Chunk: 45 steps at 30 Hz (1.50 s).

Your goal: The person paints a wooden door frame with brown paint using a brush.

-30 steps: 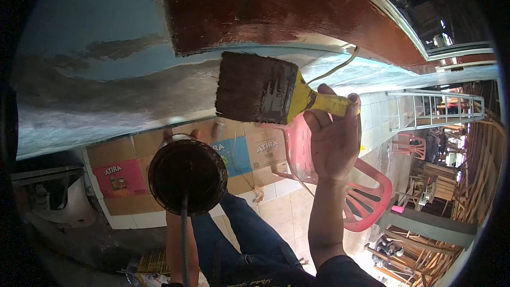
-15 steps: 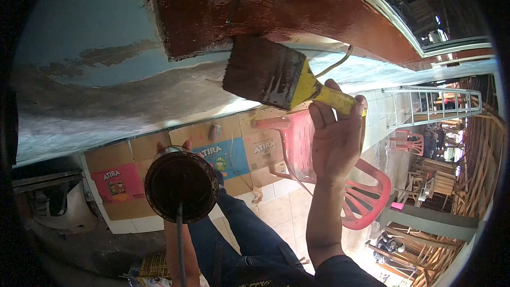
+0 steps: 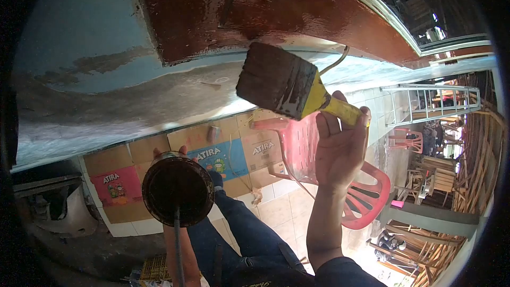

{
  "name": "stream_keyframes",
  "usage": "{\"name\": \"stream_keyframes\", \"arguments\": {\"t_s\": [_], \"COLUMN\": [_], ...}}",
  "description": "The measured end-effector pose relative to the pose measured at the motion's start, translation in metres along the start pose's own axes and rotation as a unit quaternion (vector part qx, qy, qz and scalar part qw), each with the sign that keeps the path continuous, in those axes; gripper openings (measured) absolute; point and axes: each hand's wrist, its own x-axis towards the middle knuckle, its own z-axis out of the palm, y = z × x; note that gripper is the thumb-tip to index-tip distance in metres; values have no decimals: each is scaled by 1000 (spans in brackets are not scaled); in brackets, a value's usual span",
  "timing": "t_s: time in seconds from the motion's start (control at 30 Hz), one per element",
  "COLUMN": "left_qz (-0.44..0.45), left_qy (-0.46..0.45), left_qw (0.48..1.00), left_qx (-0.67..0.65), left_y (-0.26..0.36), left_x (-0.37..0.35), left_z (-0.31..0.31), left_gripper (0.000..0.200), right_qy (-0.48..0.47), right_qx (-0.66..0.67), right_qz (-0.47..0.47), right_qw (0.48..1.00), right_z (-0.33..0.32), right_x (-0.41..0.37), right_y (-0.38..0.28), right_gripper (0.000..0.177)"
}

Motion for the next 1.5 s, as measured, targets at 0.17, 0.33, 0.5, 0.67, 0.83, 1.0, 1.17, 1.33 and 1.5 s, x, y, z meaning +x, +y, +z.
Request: {"name": "stream_keyframes", "arguments": {"t_s": [0.17, 0.33, 0.5, 0.67, 0.83, 1.0, 1.17, 1.33, 1.5], "left_qz": [13, -2, 26, 29, 39, 19, 6, -1, 0], "left_qy": [34, 44, 29, 47, 46, 29, 17, 3, 11], "left_qw": [999, 999, 999, 998, 998, 999, 1000, 1000, 1000], "left_qx": [-8, -12, 9, 18, 25, 7, -8, -27, 0], "left_y": [-8, -6, -8, -10, -8, -5, -1, 0, -1], "left_x": [-1, -2, -3, -3, -7, -4, -5, -5, -4], "left_z": [14, 7, 2, 11, 3, 7, 7, 6, 5], "left_gripper": [71, 70, 69, 70, 73, 72, 71, 71, 72], "right_qy": [-19, -12, -29, -44, -9, -51, 3, 2, 8], "right_qx": [14, 3, 24, -14, -6, -14, -21, -2, -29], "right_qz": [17, 5, -5, 4, -22, 2, -25, -10, 1], "right_qw": [1000, 1000, 999, 999, 1000, 999, 999, 1000, 1000], "right_z": [19, 20, 14, 35, 19, 36, 27, 28, 37], "right_x": [-2, 0, -5, -5, -8, -12, -9, -18, -19], "right_y": [10, 10, 5, 13, 3, 12, 9, 10, 19], "right_gripper": [25, 25, 26, 26, 27, 27, 27, 27, 26]}}
